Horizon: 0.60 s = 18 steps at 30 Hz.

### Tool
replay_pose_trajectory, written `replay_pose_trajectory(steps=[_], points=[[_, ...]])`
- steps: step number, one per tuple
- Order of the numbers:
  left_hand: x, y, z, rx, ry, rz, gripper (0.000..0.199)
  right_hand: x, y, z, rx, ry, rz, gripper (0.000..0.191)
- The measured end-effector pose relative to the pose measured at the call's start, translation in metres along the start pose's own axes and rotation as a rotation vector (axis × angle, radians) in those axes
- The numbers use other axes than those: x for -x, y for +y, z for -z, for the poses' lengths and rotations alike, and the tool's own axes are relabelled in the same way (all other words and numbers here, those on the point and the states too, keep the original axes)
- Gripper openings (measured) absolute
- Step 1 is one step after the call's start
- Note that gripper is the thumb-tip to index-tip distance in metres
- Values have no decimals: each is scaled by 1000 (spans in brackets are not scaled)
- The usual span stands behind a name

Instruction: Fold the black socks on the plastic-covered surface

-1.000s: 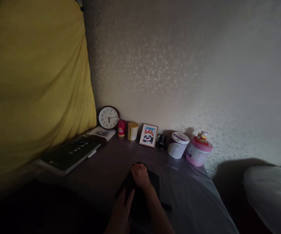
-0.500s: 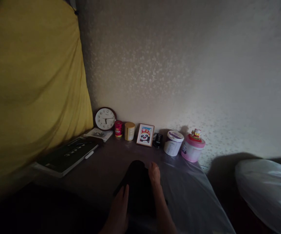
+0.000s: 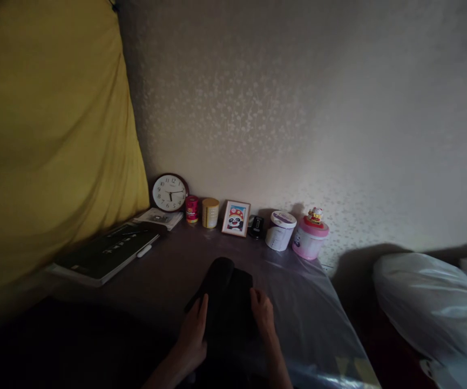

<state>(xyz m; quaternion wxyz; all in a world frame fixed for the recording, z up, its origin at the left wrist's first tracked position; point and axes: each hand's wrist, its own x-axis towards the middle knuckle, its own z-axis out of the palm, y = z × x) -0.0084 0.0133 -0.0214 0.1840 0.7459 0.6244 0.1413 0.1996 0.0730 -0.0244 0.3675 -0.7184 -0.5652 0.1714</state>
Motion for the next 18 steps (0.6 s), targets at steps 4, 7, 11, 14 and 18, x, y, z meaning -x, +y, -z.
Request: replay_pose_trajectory(steps=[4, 7, 11, 14, 18], points=[[2, 2, 3, -6, -13, 1, 93, -1, -7, 2, -57, 46, -51, 46], [3, 3, 2, -41, 2, 4, 93, -3, -10, -1, -103, 46, -71, 46], [3, 6, 2, -70, -12, 15, 94, -6, -16, -4, -190, -8, -33, 42], [4, 8, 2, -91, -5, 21, 94, -10, -26, -5, -274, -18, 58, 38], [2, 7, -4, -108, 11, 22, 95, -21, -49, -15, -320, -1, 145, 41]])
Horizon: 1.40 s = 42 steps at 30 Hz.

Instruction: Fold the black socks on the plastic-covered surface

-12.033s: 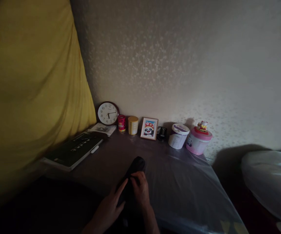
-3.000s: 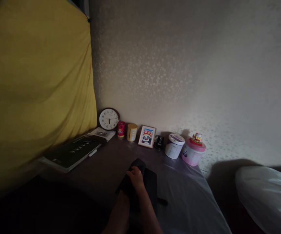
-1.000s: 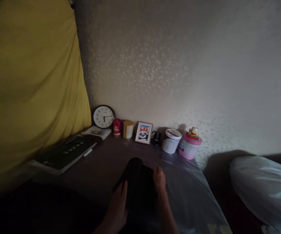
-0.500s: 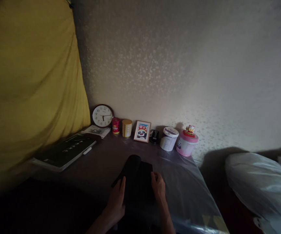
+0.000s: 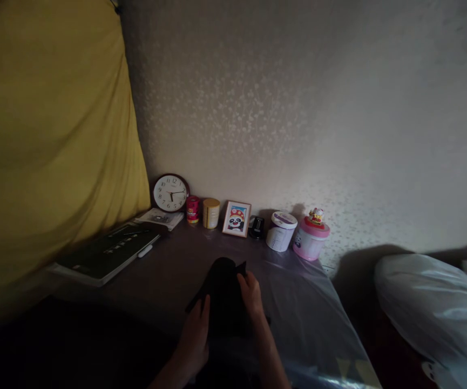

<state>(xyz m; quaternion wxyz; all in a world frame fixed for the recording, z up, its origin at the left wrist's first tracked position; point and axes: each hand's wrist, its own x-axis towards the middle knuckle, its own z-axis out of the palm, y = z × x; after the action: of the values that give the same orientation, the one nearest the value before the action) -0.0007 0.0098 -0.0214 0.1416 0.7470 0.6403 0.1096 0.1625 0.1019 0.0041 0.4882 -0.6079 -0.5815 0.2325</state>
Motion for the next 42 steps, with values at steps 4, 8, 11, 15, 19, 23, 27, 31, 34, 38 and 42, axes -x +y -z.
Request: replay_pose_trajectory(steps=[4, 8, 11, 15, 19, 23, 27, 31, 34, 38, 42], points=[[-4, -2, -11, 17, 71, 14, 94, -14, -12, -28, -40, -27, 32, 42], [-7, -5, -20, 68, 126, -7, 84, -23, -15, -55, -16, -112, 5, 42], [-7, -7, -24, 107, 151, -4, 78, -26, -12, -68, 22, -187, -32, 43], [-8, -8, -22, 138, 166, -15, 74, -28, -8, -79, 54, -231, -69, 39], [-7, -12, -15, 192, 197, -67, 74, -30, -7, -83, 93, -292, -103, 38], [0, -29, -14, 322, 265, -193, 76, -28, -13, -83, 80, -398, -109, 30], [12, -44, -15, 280, 306, -135, 53, -23, -22, -82, -3, -568, -105, 32], [15, -31, 2, 180, 389, -169, 29, -17, -31, -78, -53, -649, -56, 28], [4, -15, 12, 118, 381, -236, 30, -12, -36, -72, -33, -708, 73, 28], [-12, -9, 6, 49, 358, -229, 37, -1, -42, -63, 58, -730, 268, 28], [-15, -16, -10, 63, 328, -210, 45, 9, -42, -53, 17, -690, 322, 29]])
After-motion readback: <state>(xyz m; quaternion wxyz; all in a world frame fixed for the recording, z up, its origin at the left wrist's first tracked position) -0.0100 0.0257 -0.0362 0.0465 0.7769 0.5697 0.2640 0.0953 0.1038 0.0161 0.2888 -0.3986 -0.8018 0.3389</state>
